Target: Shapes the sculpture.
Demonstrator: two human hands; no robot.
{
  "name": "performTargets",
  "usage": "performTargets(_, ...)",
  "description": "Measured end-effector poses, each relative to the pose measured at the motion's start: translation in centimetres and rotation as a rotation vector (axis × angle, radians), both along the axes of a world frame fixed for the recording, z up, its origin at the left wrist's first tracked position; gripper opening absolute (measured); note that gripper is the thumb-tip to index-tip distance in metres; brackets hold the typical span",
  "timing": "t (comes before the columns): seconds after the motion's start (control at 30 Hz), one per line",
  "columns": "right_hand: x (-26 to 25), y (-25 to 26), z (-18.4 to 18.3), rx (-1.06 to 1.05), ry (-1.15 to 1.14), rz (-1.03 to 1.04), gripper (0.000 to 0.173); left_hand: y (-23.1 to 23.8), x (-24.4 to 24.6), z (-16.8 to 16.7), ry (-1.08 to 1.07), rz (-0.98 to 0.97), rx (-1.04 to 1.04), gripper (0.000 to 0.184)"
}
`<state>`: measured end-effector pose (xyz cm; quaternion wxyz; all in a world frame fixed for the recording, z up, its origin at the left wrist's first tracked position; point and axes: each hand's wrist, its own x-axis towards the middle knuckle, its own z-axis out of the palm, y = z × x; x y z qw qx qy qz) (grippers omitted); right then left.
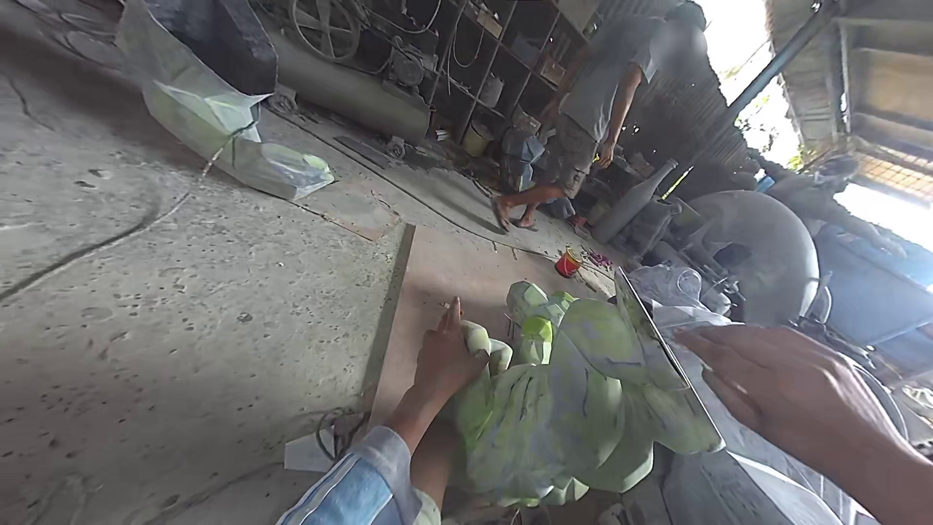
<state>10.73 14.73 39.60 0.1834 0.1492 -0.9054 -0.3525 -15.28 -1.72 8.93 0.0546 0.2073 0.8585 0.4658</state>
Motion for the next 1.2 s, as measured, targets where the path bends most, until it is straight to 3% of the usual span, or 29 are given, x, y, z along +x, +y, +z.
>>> performTargets(0.17,-4.7,-0.9,2.8,-0.013,-0.083,-0.019,0.040,0.4,-0.1,0.0,-0.003,-0.011,-0.010,0.114)
performTargets(0.33,-8.7,-1.7,2.9,0.094,-0.267,-0.196,0.028,0.3,0.2,0.5,-0.013,-0.024,0.026,0.111)
performTargets(0.57,-4.4,-4.7,0.9,0.098,-0.295,-0.293,0.024,0.1,-0.5,-0.3,-0.022,-0.011,0.047,0.114)
performTargets(0.87,1.0,-2.6,-2.3,0.055,-0.111,-0.098,0.034,-0.2,-1.1,-0.8,0.003,0.002,0.065,0.112)
performTargets(1.03,0.8,-0.6,-2.4,-0.225,0.058,0.037,0.036,-0.2,-0.6,-0.2,-0.008,0.011,0.020,0.113)
performTargets(1.2,0.0,-0.5,-3.5,-0.213,0.125,-0.019,0.036,0.0,-0.4,-0.3,0.007,0.010,0.024,0.112)
